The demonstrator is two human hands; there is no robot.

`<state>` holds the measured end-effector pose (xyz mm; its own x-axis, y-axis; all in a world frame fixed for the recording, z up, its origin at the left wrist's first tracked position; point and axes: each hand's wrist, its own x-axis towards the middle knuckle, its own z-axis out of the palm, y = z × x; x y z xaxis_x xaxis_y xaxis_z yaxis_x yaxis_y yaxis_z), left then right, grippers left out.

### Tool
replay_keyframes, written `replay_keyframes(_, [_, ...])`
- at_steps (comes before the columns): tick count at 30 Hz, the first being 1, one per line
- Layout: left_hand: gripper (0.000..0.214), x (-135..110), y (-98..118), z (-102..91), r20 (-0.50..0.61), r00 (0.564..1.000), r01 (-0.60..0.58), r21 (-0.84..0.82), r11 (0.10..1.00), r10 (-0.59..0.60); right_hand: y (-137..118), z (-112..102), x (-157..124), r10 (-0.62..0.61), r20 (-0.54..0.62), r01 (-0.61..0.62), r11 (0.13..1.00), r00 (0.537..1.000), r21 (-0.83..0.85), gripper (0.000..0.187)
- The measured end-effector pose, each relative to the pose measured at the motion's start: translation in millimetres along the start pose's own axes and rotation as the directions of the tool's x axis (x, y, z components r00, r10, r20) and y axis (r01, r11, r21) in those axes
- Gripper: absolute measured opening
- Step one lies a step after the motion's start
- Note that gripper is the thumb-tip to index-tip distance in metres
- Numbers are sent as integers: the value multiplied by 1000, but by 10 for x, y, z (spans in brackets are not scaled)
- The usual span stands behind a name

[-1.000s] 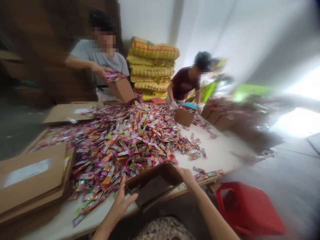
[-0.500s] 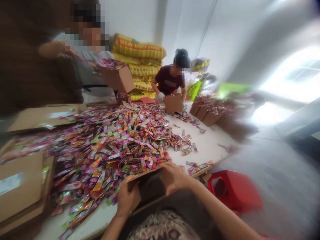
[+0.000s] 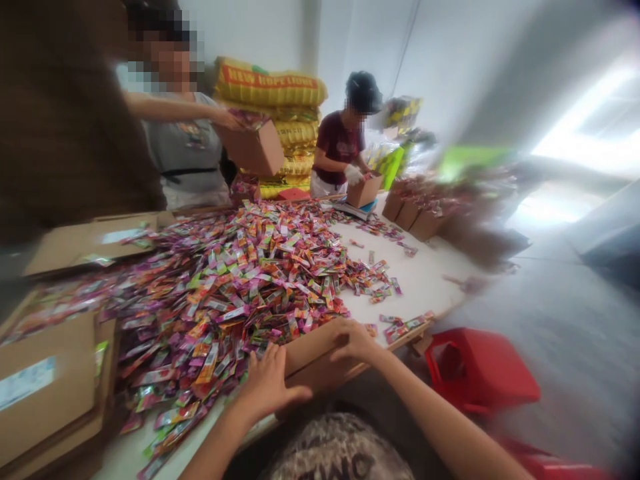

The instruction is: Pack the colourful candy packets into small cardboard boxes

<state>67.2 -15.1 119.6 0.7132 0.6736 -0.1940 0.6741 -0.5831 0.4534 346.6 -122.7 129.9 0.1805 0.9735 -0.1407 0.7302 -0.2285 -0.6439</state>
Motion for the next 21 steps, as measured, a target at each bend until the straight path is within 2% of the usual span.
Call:
replay_keyframes(2, [84,35,185,202,-155,988,45,168,985,-19,-88,145,60,57,-90,-68,990,994,-122,48])
replay_keyframes(4, [66,72,282,424,-325,945,102,233,967,-21,-152,285,62,19,-129,-48,973,992,-226,47])
replay_keyframes(6, [44,112,305,574,-403,913,44,251,967,63,-185,386,27,-44,-136,5,963,990,-270,38])
replay_keyframes(9, [31,168,293,592,-328,927,-93,261,961,179,-196,463,-22,-80,-131,30,937,988,-348,28])
replay_keyframes(11, [28,197,292,524,-253,954,-100,232,968,159,-193,489,-31,-63,-114,15,925,992,-380,29])
replay_keyframes(12, [33,207,292,490,-210,966,-105,202,974,148,-190,501,-31,-57,-106,12,924,993,-382,29])
replay_keyframes(13, [51,214,289,465,-159,976,-123,167,978,150,-185,514,-31,-55,-99,14,926,994,-377,26])
replay_keyframes(15, [108,228,269,446,-49,982,-178,102,979,183,-165,539,-17,-66,-87,31,932,994,-360,14])
replay_keyframes(16, [126,241,249,448,-10,981,-193,85,978,194,-145,546,6,-74,-85,40,937,994,-348,11])
replay_keyframes(17, [129,259,225,450,8,982,-190,78,979,190,-114,544,48,-85,-81,54,943,993,-327,10])
replay_keyframes(19, [108,303,173,426,2,990,-141,61,988,141,-6,487,209,-113,-76,95,974,991,-204,9])
replay_keyframes(21, [89,324,142,342,-34,999,-24,-17,1000,23,188,333,485,-137,-33,140,984,990,106,15])
